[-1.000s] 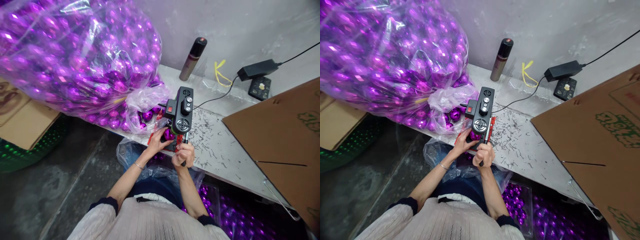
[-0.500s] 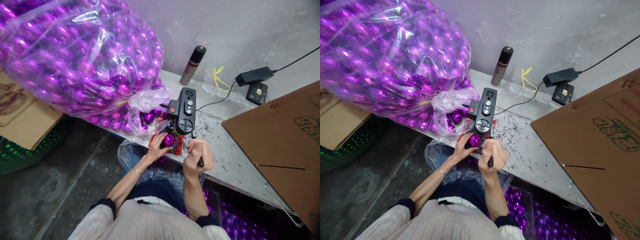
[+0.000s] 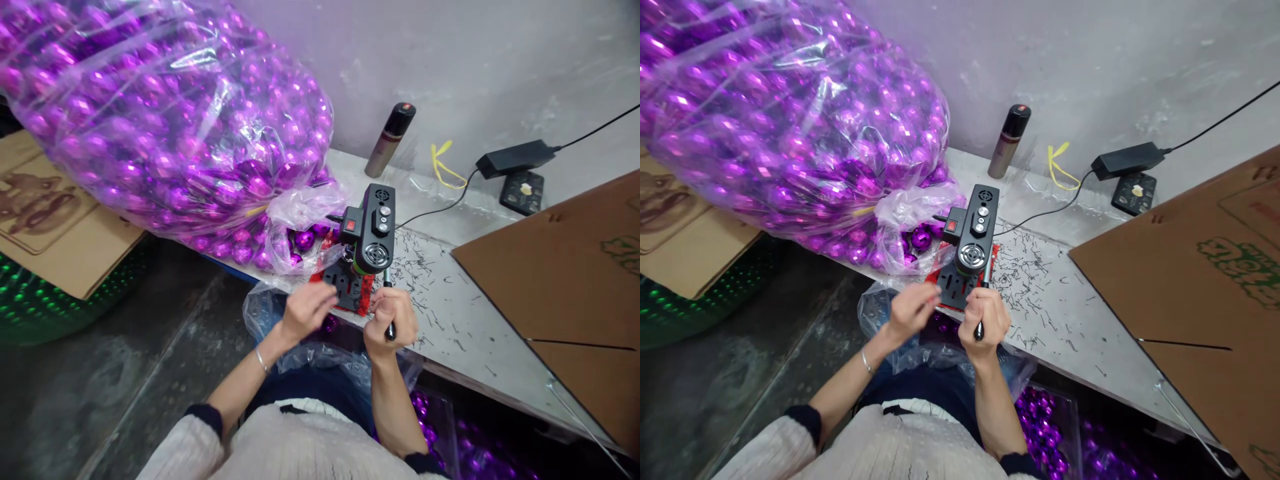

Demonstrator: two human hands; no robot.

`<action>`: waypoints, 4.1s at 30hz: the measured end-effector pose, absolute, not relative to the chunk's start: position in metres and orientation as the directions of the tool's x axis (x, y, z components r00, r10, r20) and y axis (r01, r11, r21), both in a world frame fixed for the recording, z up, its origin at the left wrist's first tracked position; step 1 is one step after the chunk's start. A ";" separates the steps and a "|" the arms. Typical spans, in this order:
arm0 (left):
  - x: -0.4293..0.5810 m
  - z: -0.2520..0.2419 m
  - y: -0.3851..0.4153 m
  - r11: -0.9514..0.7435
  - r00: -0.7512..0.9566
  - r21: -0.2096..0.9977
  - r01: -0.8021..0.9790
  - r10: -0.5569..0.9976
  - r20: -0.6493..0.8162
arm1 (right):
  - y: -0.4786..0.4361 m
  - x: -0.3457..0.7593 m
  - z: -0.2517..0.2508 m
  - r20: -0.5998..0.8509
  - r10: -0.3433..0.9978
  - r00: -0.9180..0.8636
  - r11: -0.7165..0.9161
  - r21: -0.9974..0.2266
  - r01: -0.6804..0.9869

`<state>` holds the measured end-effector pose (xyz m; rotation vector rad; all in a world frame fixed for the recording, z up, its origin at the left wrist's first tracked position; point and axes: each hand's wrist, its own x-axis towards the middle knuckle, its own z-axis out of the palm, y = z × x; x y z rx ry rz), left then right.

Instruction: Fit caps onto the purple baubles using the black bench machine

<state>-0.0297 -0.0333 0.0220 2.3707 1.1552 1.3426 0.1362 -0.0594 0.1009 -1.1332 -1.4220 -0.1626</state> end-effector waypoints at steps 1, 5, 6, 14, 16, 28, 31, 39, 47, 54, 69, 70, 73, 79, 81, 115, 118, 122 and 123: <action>-0.034 0.034 -0.010 -0.606 0.205 0.501 0.618 0.739 0.641 | -0.059 0.136 0.101 0.824 0.517 0.233 0.508 -0.514 0.691; -0.052 0.047 0.076 -0.429 0.235 0.451 0.783 0.875 0.424 | -0.059 0.136 0.099 0.832 0.507 0.225 0.523 -0.505 0.687; -0.055 0.043 0.091 -0.440 0.303 0.429 0.789 0.886 0.352 | -0.059 0.136 0.098 0.833 0.508 0.218 0.525 -0.500 0.689; -0.058 0.033 0.111 -0.439 0.384 0.540 0.718 0.897 0.218 | -0.059 0.135 0.098 0.838 0.501 0.217 0.524 -0.493 0.694; -0.059 0.043 0.100 -0.412 0.282 0.667 0.620 0.911 0.300 | -0.058 0.135 0.099 0.839 0.504 0.208 0.530 -0.490 0.692; -0.021 0.017 -0.019 -0.189 0.208 0.979 0.070 0.963 0.171 | -0.049 0.140 0.121 0.841 0.494 0.219 0.528 -0.490 0.693; -0.014 0.004 -0.027 -0.173 0.223 0.978 0.117 0.964 0.144 | -0.047 0.140 0.125 0.852 0.475 0.219 0.537 -0.478 0.696; -0.004 -0.009 -0.015 -0.302 0.150 0.853 0.425 0.953 0.263 | -0.048 0.141 0.123 0.844 0.494 0.208 0.512 -0.476 0.715; 0.005 -0.012 0.002 -0.469 0.283 0.753 0.461 0.882 0.376 | -0.050 0.141 0.119 0.858 0.479 0.185 0.535 -0.453 0.713; 0.003 -0.012 0.006 -0.553 0.376 0.707 0.441 0.829 0.414 | -0.052 0.142 0.118 0.847 0.500 0.182 0.509 -0.457 0.730; 0.012 -0.011 0.015 -0.479 0.327 0.756 0.446 0.874 0.361 | -0.056 0.142 0.117 0.851 0.505 0.146 0.525 -0.437 0.731; 0.014 -0.012 0.015 -0.488 0.322 0.760 0.430 0.869 0.376 | -0.056 0.142 0.116 0.851 0.506 0.142 0.526 -0.435 0.731; 0.015 -0.016 0.015 -0.510 0.325 0.764 0.395 0.856 0.403 | -0.058 0.142 0.107 0.854 0.502 0.133 0.527 -0.424 0.736; 0.014 -0.016 0.013 -0.485 0.310 0.772 0.412 0.871 0.382 | -0.055 0.140 0.076 0.886 0.448 0.122 0.537 -0.376 0.756; 0.015 -0.016 0.013 -0.477 0.308 0.777 0.411 0.875 0.374 | -0.053 0.139 0.068 0.901 0.415 0.124 0.552 -0.358 0.753; 0.014 -0.020 0.012 -0.511 0.311 0.749 0.422 0.857 0.411 | -0.051 0.140 0.091 0.864 0.455 0.216 0.538 -0.460 0.707; 0.005 -0.025 -0.014 -0.596 0.353 0.659 0.459 0.803 0.480 | -0.053 0.141 0.118 0.817 0.525 0.239 0.510 -0.527 0.680; -0.017 -0.034 -0.066 -0.757 0.496 0.471 0.454 0.653 0.572 | -0.055 0.141 0.120 0.831 0.512 0.218 0.535 -0.507 0.676; -0.022 -0.033 -0.074 -0.777 0.505 0.441 0.449 0.628 0.592 | -0.056 0.140 0.116 0.833 0.512 0.211 0.536 -0.501 0.680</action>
